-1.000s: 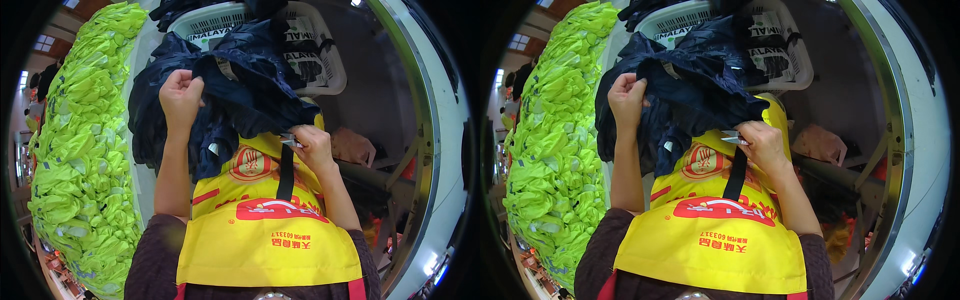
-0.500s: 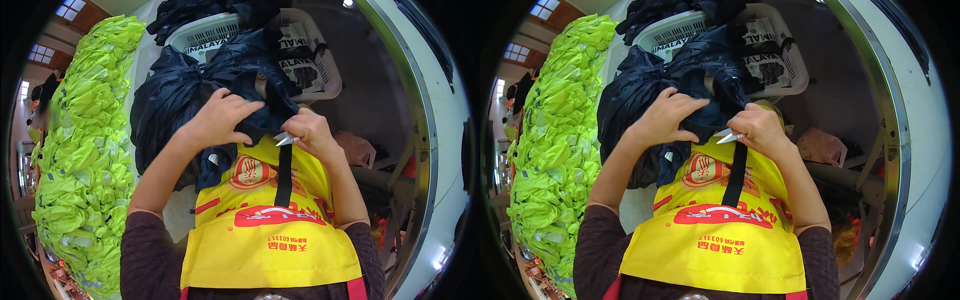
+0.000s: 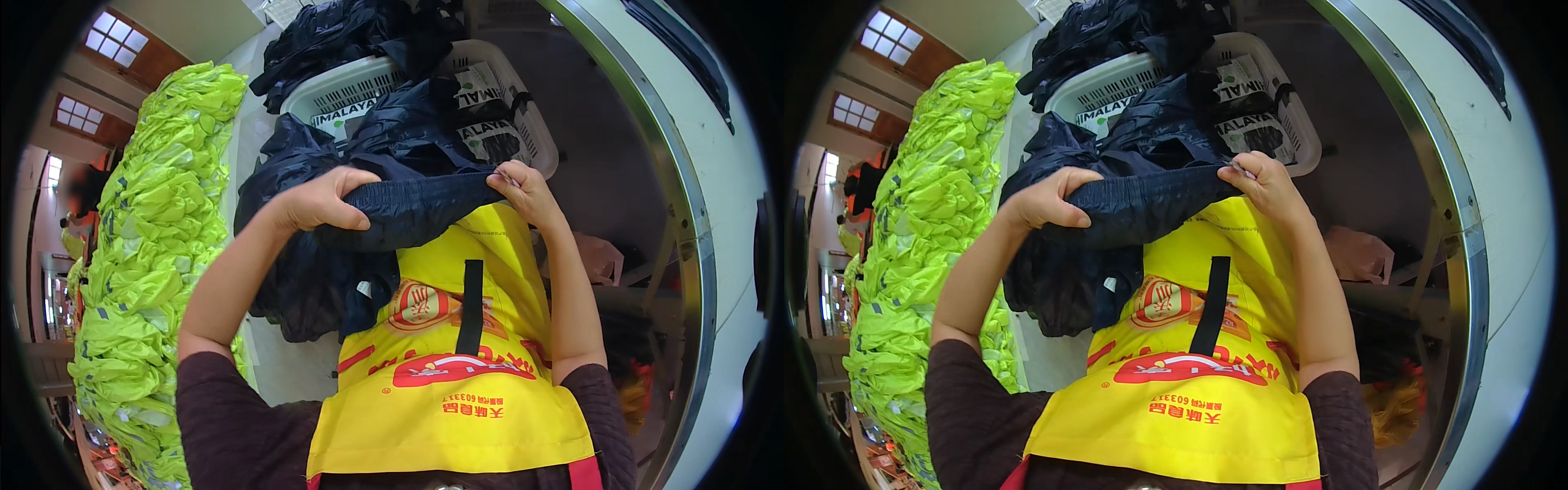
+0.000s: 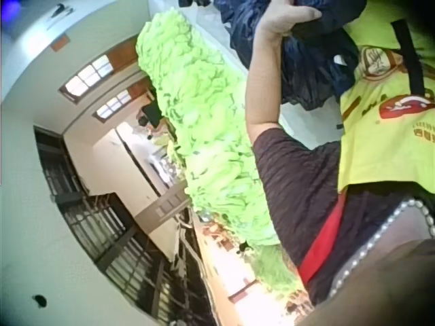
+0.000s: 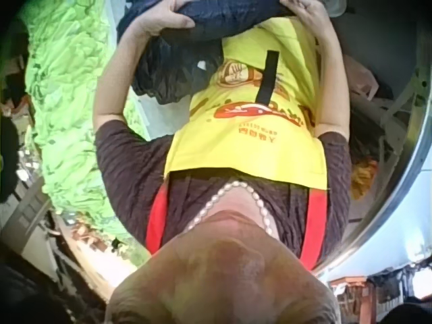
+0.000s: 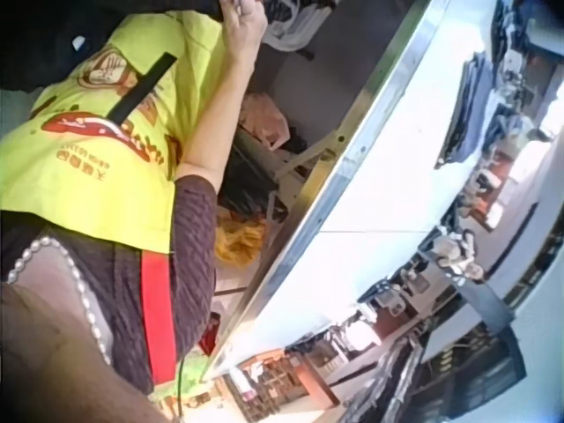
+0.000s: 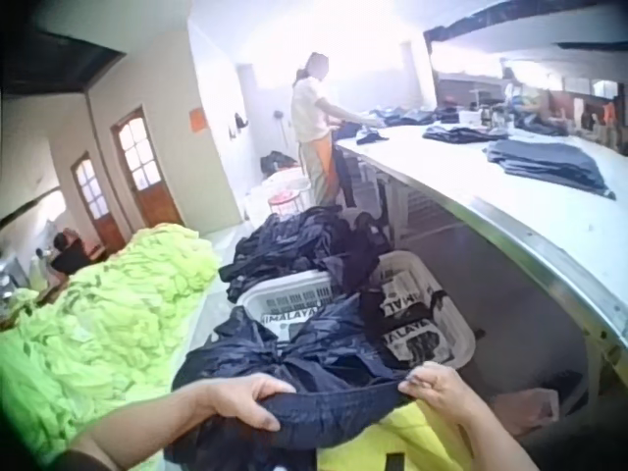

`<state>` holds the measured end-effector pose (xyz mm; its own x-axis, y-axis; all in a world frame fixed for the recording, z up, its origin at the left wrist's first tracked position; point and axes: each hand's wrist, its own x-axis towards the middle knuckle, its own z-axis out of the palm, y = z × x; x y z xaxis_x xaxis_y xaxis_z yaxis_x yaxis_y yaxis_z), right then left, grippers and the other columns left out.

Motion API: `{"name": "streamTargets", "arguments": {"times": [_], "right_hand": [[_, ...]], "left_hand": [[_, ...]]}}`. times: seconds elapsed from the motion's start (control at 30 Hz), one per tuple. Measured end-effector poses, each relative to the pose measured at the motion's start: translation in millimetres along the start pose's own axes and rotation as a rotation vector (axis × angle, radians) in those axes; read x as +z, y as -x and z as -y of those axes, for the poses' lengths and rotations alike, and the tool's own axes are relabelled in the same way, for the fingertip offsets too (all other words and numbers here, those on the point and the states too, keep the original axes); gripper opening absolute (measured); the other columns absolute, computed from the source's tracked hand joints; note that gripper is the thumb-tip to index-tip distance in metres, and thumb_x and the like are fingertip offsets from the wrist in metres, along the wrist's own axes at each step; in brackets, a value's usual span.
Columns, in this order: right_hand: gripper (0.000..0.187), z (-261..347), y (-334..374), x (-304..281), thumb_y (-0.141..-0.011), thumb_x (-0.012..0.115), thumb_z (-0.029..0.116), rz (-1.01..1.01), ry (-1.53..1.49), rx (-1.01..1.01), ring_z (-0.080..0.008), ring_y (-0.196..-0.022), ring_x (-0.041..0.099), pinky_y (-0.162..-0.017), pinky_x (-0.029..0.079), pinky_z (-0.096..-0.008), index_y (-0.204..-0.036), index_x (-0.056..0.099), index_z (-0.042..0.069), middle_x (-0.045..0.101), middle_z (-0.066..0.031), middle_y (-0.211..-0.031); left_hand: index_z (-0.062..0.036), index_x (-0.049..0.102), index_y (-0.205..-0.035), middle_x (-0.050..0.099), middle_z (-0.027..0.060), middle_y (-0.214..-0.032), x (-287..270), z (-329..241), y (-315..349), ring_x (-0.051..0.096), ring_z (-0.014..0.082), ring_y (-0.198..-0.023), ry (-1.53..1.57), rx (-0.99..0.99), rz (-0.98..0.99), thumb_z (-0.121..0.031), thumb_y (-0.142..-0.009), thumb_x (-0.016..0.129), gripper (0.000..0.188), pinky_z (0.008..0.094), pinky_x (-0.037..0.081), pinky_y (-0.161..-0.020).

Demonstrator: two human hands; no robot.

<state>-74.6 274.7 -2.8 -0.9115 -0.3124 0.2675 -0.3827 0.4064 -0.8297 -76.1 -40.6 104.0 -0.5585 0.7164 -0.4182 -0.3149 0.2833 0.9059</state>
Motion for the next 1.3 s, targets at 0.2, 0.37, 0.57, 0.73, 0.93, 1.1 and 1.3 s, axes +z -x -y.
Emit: {"name": "streamTargets", "arguments": {"times": [0.2, 0.37, 0.57, 0.73, 0.93, 1.1, 1.3], "right_hand": [[0.026, 16, -10, 8, -0.084, 0.062, 0.028, 0.051, 0.057, 0.013, -0.0189, -0.063, 0.044, -0.059, 0.037, -0.0296, -0.08, 0.06, 0.002, 0.047, -0.0057, -0.064], [0.018, 50, -9, 13, -0.08, 0.066, 0.023, -0.055, 0.181, -0.295, -0.0224, -0.072, 0.056, -0.064, 0.045, -0.0302, -0.087, 0.064, 0.006, 0.063, -0.0069, -0.077], [0.02, 81, -12, 40, -0.08, 0.066, 0.02, 0.048, -0.015, -0.197, -0.019, -0.073, 0.061, -0.066, 0.047, -0.0273, -0.093, 0.064, 0.004, 0.064, -0.0092, -0.081], [0.02, 55, -14, 32, -0.086, 0.06, 0.02, -0.31, -0.356, 0.047, -0.0095, -0.061, 0.054, -0.057, 0.043, -0.0229, -0.086, 0.064, 0.001, 0.061, -0.005, -0.068], [0.018, 97, 35, 56, -0.074, 0.072, 0.015, -0.075, -0.08, -0.042, -0.0088, -0.058, 0.052, -0.054, 0.042, -0.0228, -0.079, 0.064, 0.001, 0.057, -0.0054, -0.064], [0.015, 81, 36, 49, -0.08, 0.067, 0.016, 0.142, -0.367, 0.235, -0.0069, -0.059, 0.051, -0.055, 0.04, -0.0211, -0.078, 0.062, 0.002, 0.056, 0.0, -0.064], [0.021, 44, 37, 65, -0.082, 0.065, 0.024, 0.161, -0.474, 0.323, -0.0067, -0.06, 0.048, -0.056, 0.038, -0.0198, -0.078, 0.059, 0.005, 0.054, 0.0009, -0.067]], "left_hand": [[0.004, 0.058, -0.104, 0.064, 0.0068, -0.094, -3, 40, -15, 0.062, 0.0136, -0.082, 0.199, 0.051, -0.04, -0.01, -0.063, 0.069, 0.045, 0.0239, 0.05, -0.08], [0.0044, 0.058, -0.105, 0.063, 0.0044, -0.094, 6, 36, -19, 0.06, 0.011, -0.082, 0.138, 0.064, 0.026, -0.007, -0.061, 0.069, 0.047, 0.022, 0.048, -0.08], [0.0071, 0.056, -0.108, 0.063, 0.0065, -0.096, 8, 34, -22, 0.062, 0.0123, -0.084, 0.094, 0.038, 0.045, -0.004, -0.056, 0.068, 0.054, 0.0239, 0.048, -0.08], [0.0056, 0.057, -0.106, 0.064, 0.0067, -0.095, 6, 45, -17, 0.062, 0.0124, -0.082, 0.268, 0.062, -0.011, -0.005, -0.06, 0.066, 0.048, 0.0245, 0.05, -0.079], [0.0062, 0.057, -0.106, 0.064, 0.0081, -0.096, 14, 55, -21, 0.063, 0.0134, -0.083, 0.295, 0.072, -0.001, -0.004, -0.059, 0.066, 0.048, 0.0253, 0.05, -0.081], [0.0055, 0.056, -0.107, 0.064, 0.01, -0.099, 17, 71, -20, 0.063, 0.0148, -0.084, 0.415, 0.094, 0.015, -0.009, -0.066, 0.069, 0.045, 0.0261, 0.05, -0.081], [0.0036, 0.056, -0.102, 0.063, 0.0126, -0.1, 47, 119, -37, 0.065, 0.0182, -0.083, 0.686, -0.129, -0.275, -0.019, -0.083, 0.064, 0.031, 0.0269, 0.053, -0.076]]}}
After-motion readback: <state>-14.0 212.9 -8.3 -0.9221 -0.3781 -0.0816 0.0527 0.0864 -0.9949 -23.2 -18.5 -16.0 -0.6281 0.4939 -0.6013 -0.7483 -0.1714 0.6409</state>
